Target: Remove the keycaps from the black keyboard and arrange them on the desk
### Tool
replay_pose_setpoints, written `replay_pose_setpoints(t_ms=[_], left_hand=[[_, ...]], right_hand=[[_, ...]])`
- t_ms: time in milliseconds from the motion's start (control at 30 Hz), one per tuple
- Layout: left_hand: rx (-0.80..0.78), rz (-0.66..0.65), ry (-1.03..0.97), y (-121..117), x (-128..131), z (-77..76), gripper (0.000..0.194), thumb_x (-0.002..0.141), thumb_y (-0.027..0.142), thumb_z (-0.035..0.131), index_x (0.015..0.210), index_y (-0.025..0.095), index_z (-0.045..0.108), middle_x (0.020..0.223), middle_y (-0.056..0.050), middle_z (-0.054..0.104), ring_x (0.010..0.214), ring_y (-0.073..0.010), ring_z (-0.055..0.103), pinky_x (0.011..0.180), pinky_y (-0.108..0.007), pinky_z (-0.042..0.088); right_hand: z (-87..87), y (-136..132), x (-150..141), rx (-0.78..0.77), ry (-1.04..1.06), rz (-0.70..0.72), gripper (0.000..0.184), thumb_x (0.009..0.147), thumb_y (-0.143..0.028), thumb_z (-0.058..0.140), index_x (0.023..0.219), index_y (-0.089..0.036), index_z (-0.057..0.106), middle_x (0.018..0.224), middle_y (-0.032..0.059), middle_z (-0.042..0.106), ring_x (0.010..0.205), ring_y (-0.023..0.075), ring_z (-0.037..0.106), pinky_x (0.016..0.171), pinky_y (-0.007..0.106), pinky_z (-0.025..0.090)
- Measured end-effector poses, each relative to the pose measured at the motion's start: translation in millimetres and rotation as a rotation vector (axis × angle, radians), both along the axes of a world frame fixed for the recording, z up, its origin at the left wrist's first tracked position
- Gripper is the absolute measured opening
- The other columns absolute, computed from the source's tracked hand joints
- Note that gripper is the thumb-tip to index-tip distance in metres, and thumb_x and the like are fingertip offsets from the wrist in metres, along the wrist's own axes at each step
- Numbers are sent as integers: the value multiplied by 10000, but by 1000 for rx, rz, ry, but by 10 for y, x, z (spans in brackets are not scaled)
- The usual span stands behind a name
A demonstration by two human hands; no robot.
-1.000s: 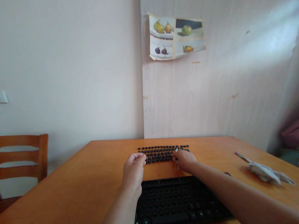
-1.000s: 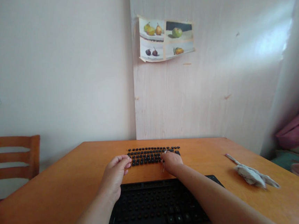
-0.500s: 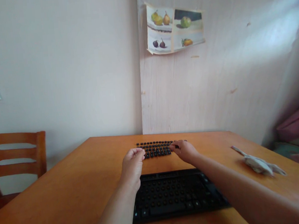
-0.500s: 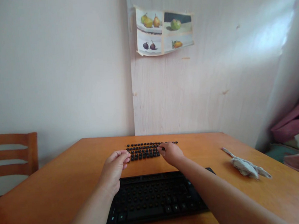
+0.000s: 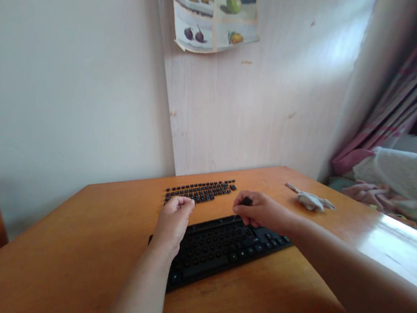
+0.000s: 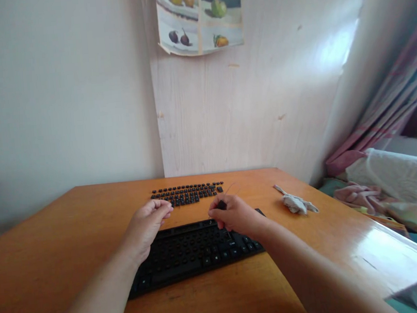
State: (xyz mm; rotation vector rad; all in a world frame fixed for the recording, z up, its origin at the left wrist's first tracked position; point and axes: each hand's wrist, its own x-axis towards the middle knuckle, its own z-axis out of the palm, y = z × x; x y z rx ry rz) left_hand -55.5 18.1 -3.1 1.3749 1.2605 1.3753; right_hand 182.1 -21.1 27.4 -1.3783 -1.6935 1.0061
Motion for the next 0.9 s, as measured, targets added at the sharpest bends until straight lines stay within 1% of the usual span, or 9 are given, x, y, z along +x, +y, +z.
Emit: replay_pose_setpoints(t_ms=[100, 200, 300, 400, 567, 700, 800, 900], left_hand=[[39, -49, 75, -13, 41, -36, 267, 713, 419, 684, 822, 176, 670, 790, -46, 680, 771, -193, 599, 716, -289, 411], [50, -92, 144, -48, 76, -36, 266, 728, 429, 668, 812, 177, 673, 777, -51, 676, 755, -201, 599, 708, -295, 412], [54, -120, 188, -91, 107, -13, 274, 730, 447, 662, 796, 181, 672, 745, -46, 670, 719, -200, 593, 679, -292, 408], [59, -127, 241, -120, 137, 4, 269, 740, 452, 651, 779, 186, 664, 719, -42, 664, 697, -202, 592, 662, -292, 408], [86, -162, 348, -124, 171, -14, 236, 769, 429, 619, 780, 195, 644, 751, -40, 671, 731, -205, 606, 693, -296, 428], [105, -185, 465, -115, 179, -58, 227, 810, 414, 568, 815, 197, 632, 801, -44, 680, 768, -206, 617, 712, -304, 440], [109, -196, 489, -112, 184, -87, 224, 817, 414, 561, 829, 200, 628, 816, -46, 683, 776, -206, 621, 711, -307, 443], [113, -199, 489, -109, 186, -105, 216, 814, 408, 565, 827, 201, 625, 817, -46, 682, 780, -206, 621, 716, -308, 444]], right_hand=[[-4, -115, -7, -23, -17, 104, 261, 847, -434, 597, 844, -173, 594, 577, -31, 594, 408, 59, 436, 392, 172, 283], [-68, -191, -61, -4, -74, 105, 333, 881, -496, 539, 803, -177, 592, 541, -36, 571, 393, 61, 417, 379, 176, 257], [-170, -244, -119, 26, -105, 30, 279, 882, -449, 548, 797, -185, 579, 506, -50, 544, 392, 65, 397, 383, 177, 253], [-247, -287, -160, 73, -107, 7, 232, 881, -400, 552, 800, -185, 579, 505, -51, 541, 413, 73, 409, 406, 182, 283], [-258, -363, -220, 100, -177, 14, 217, 895, -366, 528, 788, -183, 575, 538, -45, 534, 469, 89, 456, 449, 195, 317], [-264, -407, -259, 164, -233, 18, 201, 902, -332, 515, 774, -186, 566, 586, -40, 528, 535, 101, 492, 503, 208, 338], [-296, -419, -280, 207, -285, 26, 194, 909, -305, 496, 761, -192, 553, 586, -43, 511, 547, 104, 467, 519, 220, 325], [-330, -417, -304, 260, -336, 39, 176, 906, -276, 492, 758, -195, 539, 610, -39, 524, 567, 108, 465, 545, 230, 324]])
